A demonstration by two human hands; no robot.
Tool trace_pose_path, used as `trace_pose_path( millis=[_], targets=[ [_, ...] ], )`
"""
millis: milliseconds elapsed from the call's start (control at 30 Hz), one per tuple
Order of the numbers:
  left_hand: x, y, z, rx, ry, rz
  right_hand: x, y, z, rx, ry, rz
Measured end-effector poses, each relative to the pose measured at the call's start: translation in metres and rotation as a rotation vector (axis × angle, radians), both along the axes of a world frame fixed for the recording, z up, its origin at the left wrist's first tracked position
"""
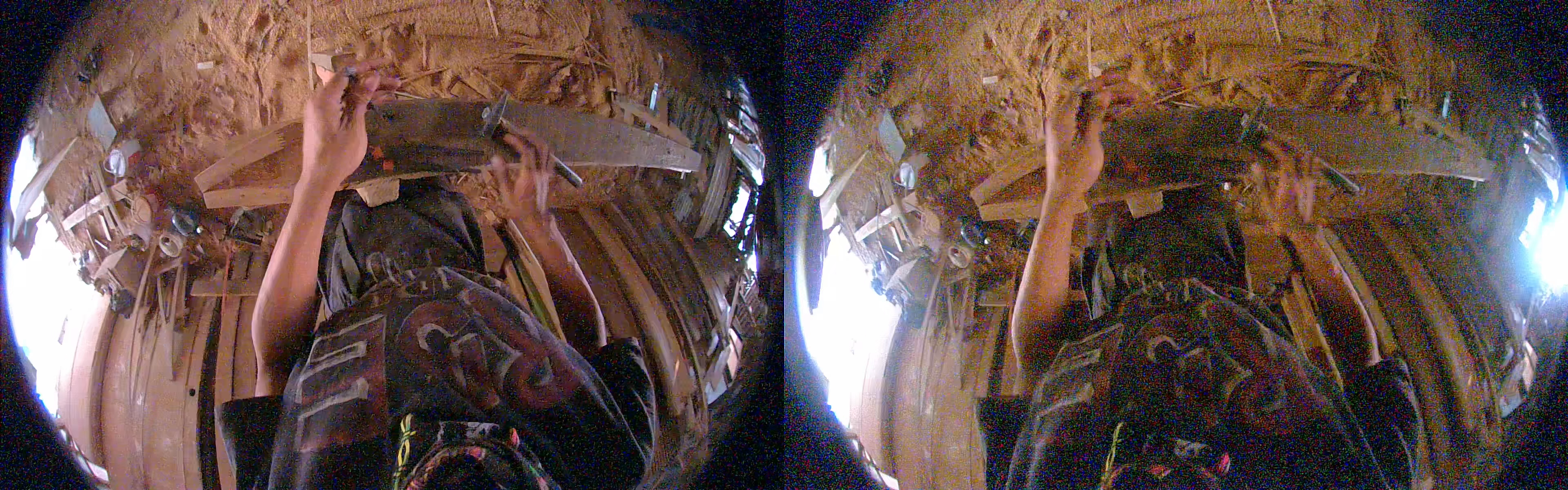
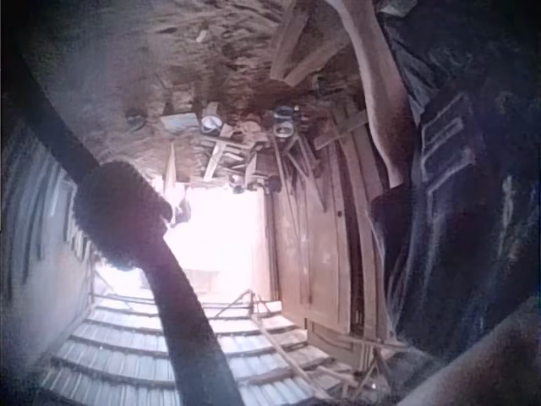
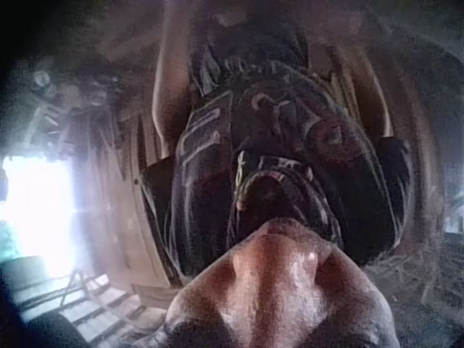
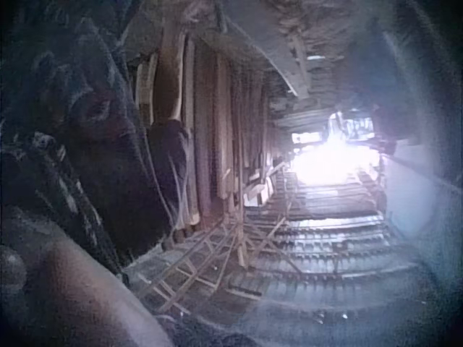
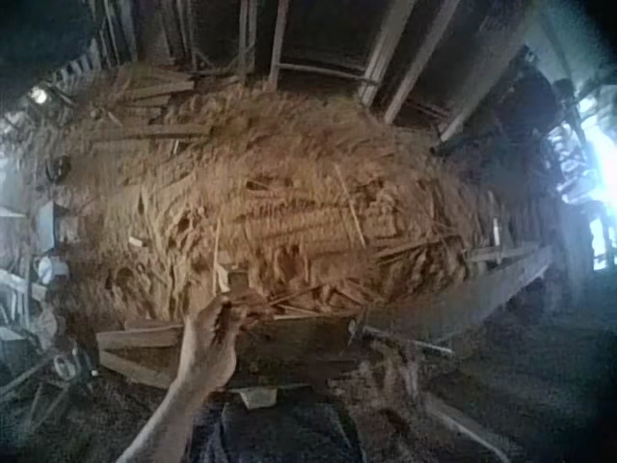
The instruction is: The person hammers nails into a curved wooden plank using a hammer. They repeatedly position nails and strike them to secure the plank to a wooden structure.
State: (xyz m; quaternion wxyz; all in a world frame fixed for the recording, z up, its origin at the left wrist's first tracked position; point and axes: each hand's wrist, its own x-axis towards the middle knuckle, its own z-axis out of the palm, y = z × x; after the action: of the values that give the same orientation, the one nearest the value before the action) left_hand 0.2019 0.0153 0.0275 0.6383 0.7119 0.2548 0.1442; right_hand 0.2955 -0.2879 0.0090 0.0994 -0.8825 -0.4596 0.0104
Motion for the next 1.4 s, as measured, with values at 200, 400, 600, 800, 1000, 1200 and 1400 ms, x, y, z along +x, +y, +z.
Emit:
trace_pose_path(
  millis=[200, 400, 600, 800, 1000, 1200, 1400],
  targets=[
    [0.013, -0.005, -0.037, 0.200, 0.160, -0.226, 0.033, -0.088, -0.042, -0.416, 0.128, -0.453],
    [0.014, 0.004, -0.044, 0.324, 0.045, -0.436, -0.008, -0.092, -0.028, -0.102, 0.183, -0.422],
    [0.037, 0.023, -0.059, 0.258, -0.037, -0.878, -0.111, -0.055, -0.021, 0.386, 0.377, -0.608],
    [0.062, 0.019, -0.069, 0.403, -0.059, -1.129, -0.113, 0.014, 0.054, 0.493, 0.966, -0.806],
    [0.062, 0.015, -0.065, 0.399, -0.078, -1.158, -0.121, 0.031, 0.045, 0.427, 0.314, -0.686],
    [0.066, 0.016, -0.099, 0.333, -0.130, -1.147, -0.131, 0.049, 0.075, 0.612, 0.557, -0.783],
    [0.066, 0.012, -0.082, 0.337, -0.116, -1.140, -0.131, 0.057, 0.067, 0.412, 0.208, -0.754]
  ],
)
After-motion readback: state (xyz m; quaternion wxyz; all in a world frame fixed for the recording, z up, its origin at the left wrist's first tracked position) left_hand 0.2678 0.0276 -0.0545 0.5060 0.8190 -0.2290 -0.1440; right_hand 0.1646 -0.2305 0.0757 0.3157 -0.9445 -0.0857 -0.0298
